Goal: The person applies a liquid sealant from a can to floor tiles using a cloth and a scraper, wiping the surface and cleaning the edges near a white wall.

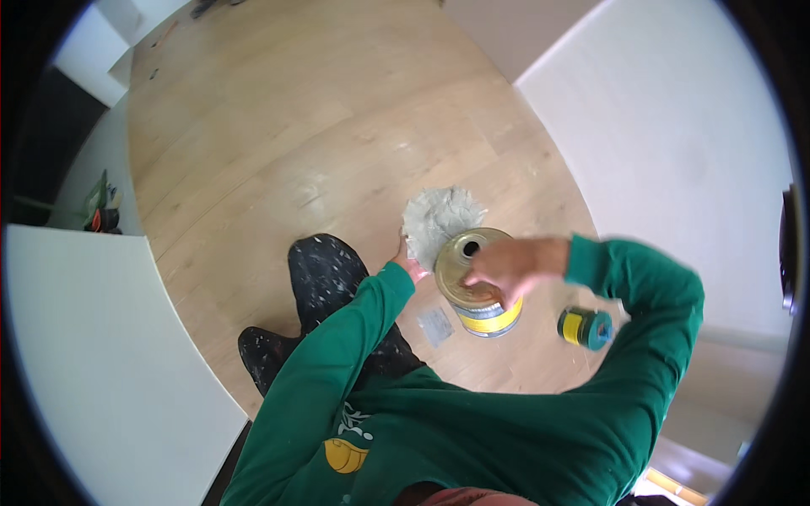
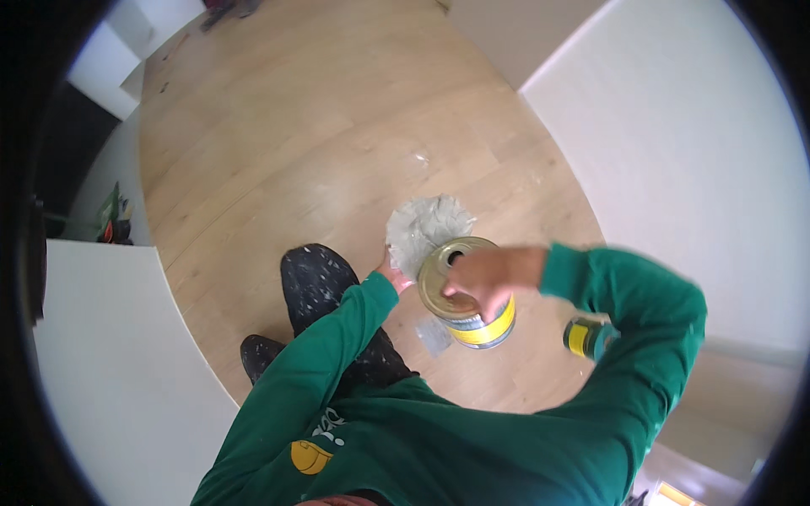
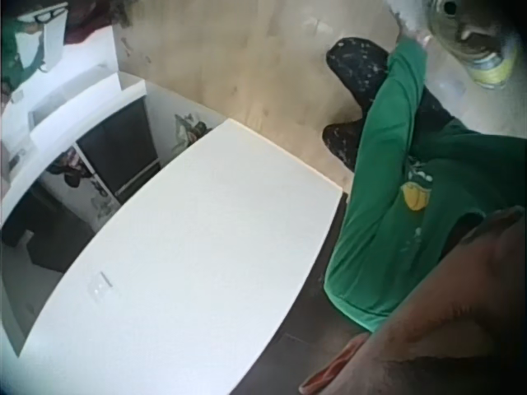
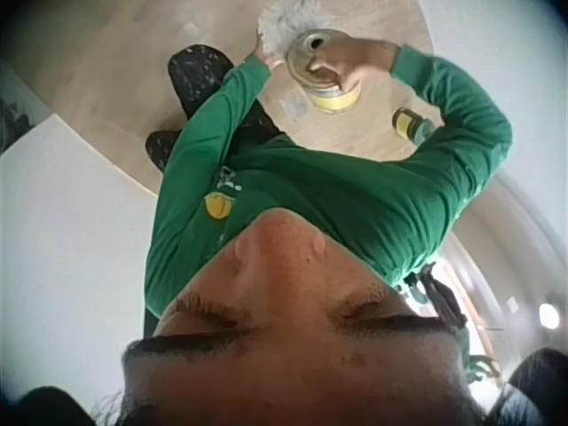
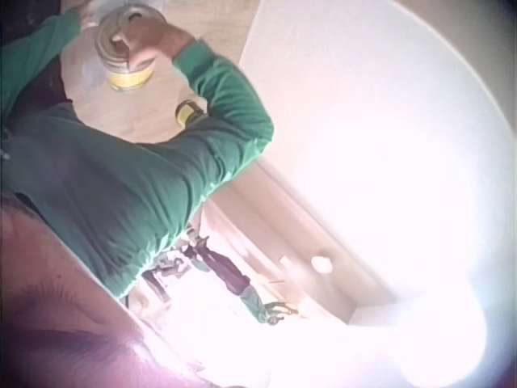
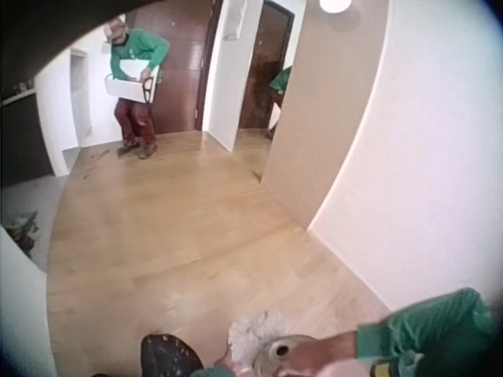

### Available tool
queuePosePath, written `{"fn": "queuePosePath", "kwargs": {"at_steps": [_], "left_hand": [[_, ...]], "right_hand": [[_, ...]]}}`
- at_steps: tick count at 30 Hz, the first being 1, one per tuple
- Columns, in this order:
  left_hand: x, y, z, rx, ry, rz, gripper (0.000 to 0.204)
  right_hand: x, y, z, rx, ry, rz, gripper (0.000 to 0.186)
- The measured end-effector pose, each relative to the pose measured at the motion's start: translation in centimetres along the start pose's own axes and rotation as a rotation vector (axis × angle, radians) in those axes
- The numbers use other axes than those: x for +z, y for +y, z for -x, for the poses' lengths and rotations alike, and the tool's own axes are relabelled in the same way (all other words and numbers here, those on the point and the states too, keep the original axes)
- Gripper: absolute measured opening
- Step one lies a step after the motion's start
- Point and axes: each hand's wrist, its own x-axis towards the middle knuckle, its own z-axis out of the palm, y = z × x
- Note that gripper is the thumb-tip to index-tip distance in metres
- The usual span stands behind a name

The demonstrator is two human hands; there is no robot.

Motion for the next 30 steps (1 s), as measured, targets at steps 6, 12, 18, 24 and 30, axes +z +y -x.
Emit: {"fn": "queuePosePath", "kwargs": {"at_steps": [6, 12, 18, 24, 30], "left_hand": [[7.2, 9.0, -3.4, 0.251, -0.713, 0.318, 0.059], [3.0, 20.7, 1.5, 0.632, -0.858, 0.212, 0.061], [-10.3, 28.5, 12.7, 0.954, -0.671, 0.145, 0.06], [-35.2, 25.8, 29.8, 1.229, -0.172, 0.209, 0.054], [-43.7, 21.0, 39.6, 1.367, 0.289, 0.371, 0.061]], "right_hand": [[6.1, 2.3, 0.8, 0.118, 0.741, 0.038, 0.085], [8.2, 4.1, -6.0, 0.37, 0.976, -0.145, 0.092], [10.4, 7.9, -6.8, 0.422, 1.01, -0.161, 0.092], [11.1, 9.1, -8.6, 0.481, 0.979, -0.194, 0.093], [11.9, 10.9, -8.6, 0.551, 0.938, -0.188, 0.092]]}}
